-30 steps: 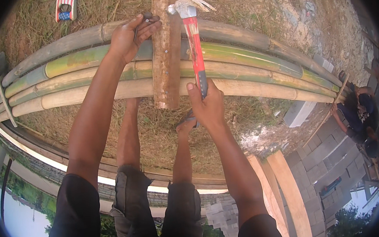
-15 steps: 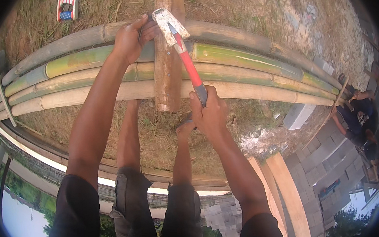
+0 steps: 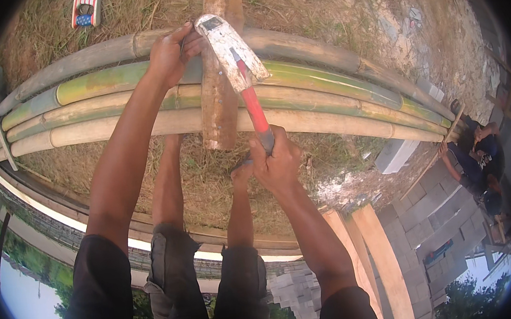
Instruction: The person uses a hammer to drive nails into bamboo poles and a wooden crosspiece, then saws the crosspiece to length. They continue hammering nails to secure the bamboo assembly on the ground.
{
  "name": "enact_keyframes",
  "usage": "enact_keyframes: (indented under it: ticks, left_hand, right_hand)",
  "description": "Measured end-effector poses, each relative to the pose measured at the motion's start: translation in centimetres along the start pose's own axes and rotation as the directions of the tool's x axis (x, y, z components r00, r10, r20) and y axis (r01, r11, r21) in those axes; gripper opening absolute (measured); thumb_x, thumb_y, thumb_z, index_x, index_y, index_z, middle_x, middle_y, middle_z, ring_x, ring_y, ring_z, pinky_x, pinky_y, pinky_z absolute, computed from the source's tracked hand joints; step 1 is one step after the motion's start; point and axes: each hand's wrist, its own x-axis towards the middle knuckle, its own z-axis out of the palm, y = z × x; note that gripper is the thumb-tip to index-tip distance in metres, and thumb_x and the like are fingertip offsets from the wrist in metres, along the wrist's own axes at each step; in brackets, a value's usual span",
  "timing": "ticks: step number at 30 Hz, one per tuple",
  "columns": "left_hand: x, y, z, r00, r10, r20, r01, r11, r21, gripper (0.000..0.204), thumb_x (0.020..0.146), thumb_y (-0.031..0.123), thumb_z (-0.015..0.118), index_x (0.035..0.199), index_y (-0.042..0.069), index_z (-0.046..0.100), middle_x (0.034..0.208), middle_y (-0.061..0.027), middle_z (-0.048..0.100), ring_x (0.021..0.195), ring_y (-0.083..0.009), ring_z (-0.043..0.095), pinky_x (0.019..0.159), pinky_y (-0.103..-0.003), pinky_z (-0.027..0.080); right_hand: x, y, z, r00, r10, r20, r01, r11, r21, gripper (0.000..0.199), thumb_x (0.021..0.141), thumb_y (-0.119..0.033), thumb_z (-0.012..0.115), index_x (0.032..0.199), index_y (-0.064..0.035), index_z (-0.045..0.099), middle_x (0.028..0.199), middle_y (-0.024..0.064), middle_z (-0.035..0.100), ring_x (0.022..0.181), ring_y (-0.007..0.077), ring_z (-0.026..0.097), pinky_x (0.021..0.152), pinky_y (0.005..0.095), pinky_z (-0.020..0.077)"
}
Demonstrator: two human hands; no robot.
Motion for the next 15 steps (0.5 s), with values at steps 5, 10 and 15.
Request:
enact_keyframes:
  ticks: [5, 10, 15]
  left_hand:
    - [0.4, -0.2, -0.2, 1.0, 0.004, 0.026, -0.003, 1.0, -0.016, 0.036, 0.097, 0.019, 0.044, 0.112, -0.014, 0.049, 0.11, -0.025, 0.06, 0.1, -0.0291, 0.063, 0.084, -0.032, 0.054]
    - [0.7, -0.1, -0.4, 0.998, -0.016, 0.055, 0.016, 1.0, 0.0, 0.037, 0.096, 0.018, 0.046, 0.114, -0.015, 0.047, 0.112, -0.027, 0.057, 0.103, -0.0306, 0.061, 0.089, -0.035, 0.052]
    - [0.6, 0.2, -0.2, 0.998, -0.042, 0.044, 0.042, 0.999, -0.011, 0.037, 0.097, 0.018, 0.045, 0.114, -0.015, 0.047, 0.112, -0.0273, 0.057, 0.102, -0.0311, 0.061, 0.089, -0.036, 0.052]
  right_hand:
    - [1.7, 0.6, 1.2, 0.995, 0.074, 0.072, -0.063, 0.988, -0.143, 0.025, 0.089, -0.026, 0.059, 0.091, -0.0018, 0.052, 0.063, 0.013, 0.057, 0.054, 0.0307, 0.059, 0.054, 0.0373, 0.0459]
    - [1.7, -0.3, 1.0, 0.999, 0.048, 0.001, -0.048, 0.997, -0.055, 0.027, 0.091, -0.029, 0.057, 0.09, -0.0023, 0.052, 0.059, 0.0136, 0.055, 0.053, 0.0336, 0.059, 0.053, 0.0393, 0.0453]
    - [2.2, -0.9, 0.5, 0.972, 0.199, 0.122, -0.164, 0.955, -0.249, 0.031, 0.092, -0.031, 0.055, 0.088, -0.0004, 0.052, 0.058, 0.0118, 0.054, 0.051, 0.0279, 0.058, 0.052, 0.0383, 0.0445]
